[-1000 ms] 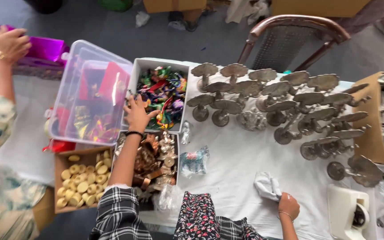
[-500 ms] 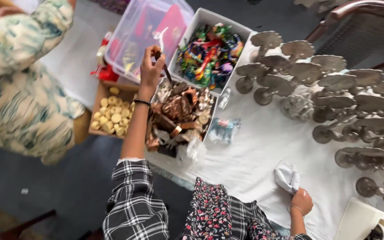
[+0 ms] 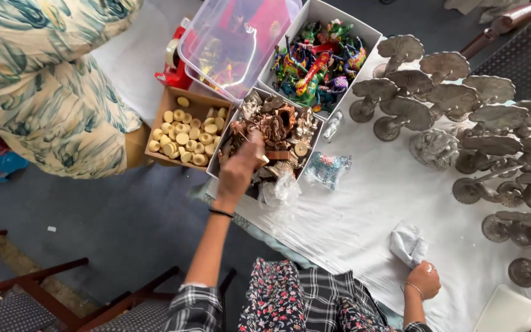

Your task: The person wraps small decorative figurines, including a blue horse and a green figure, in bubble wrap. They use a tape dispenser to secure the wrapping and place the finished items on a white cloth-covered table.

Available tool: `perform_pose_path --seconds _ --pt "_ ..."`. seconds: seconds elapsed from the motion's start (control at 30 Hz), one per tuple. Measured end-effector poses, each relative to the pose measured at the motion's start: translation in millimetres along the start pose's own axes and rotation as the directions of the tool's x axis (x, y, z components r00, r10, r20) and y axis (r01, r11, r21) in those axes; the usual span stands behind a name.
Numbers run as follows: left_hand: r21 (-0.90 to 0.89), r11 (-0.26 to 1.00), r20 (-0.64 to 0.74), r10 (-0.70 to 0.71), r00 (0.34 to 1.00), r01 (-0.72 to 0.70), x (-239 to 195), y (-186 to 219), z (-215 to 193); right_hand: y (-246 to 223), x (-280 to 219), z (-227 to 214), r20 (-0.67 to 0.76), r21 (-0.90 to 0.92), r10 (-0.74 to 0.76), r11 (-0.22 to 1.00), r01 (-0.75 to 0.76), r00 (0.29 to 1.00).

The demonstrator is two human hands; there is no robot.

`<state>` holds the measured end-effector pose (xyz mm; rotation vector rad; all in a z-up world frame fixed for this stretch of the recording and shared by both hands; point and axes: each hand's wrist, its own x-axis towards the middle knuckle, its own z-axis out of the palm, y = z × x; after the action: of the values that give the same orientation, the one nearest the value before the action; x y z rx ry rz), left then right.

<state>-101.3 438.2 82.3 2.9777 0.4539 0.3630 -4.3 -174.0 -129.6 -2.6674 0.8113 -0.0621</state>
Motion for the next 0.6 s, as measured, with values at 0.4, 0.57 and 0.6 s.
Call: perform_pose_path --seconds 0.4,0.57,0.6 --pt "-0.998 -0.064 0.051 -0.567 0.822 0.018 10.0 22.3 -3.6 0.8 -6.1 -3.8 0.000 -0.019 -0.040 0.999 0.040 0.999" --pt "-0.713 -0.667 0.176 -0.468 0.866 -0.216 39.8 13.8 -20.4 -3.9 -6.8 -4.1 0.014 -0.063 -0.065 0.996 0.066 0.998" --pt "-0.615 -0.753 0.082 -0.356 0.931 -0.234 45.2 16.5 -21.8 -2.6 -6.2 -4.3 0.018 -0.078 -0.063 0.995 0.064 0.998"
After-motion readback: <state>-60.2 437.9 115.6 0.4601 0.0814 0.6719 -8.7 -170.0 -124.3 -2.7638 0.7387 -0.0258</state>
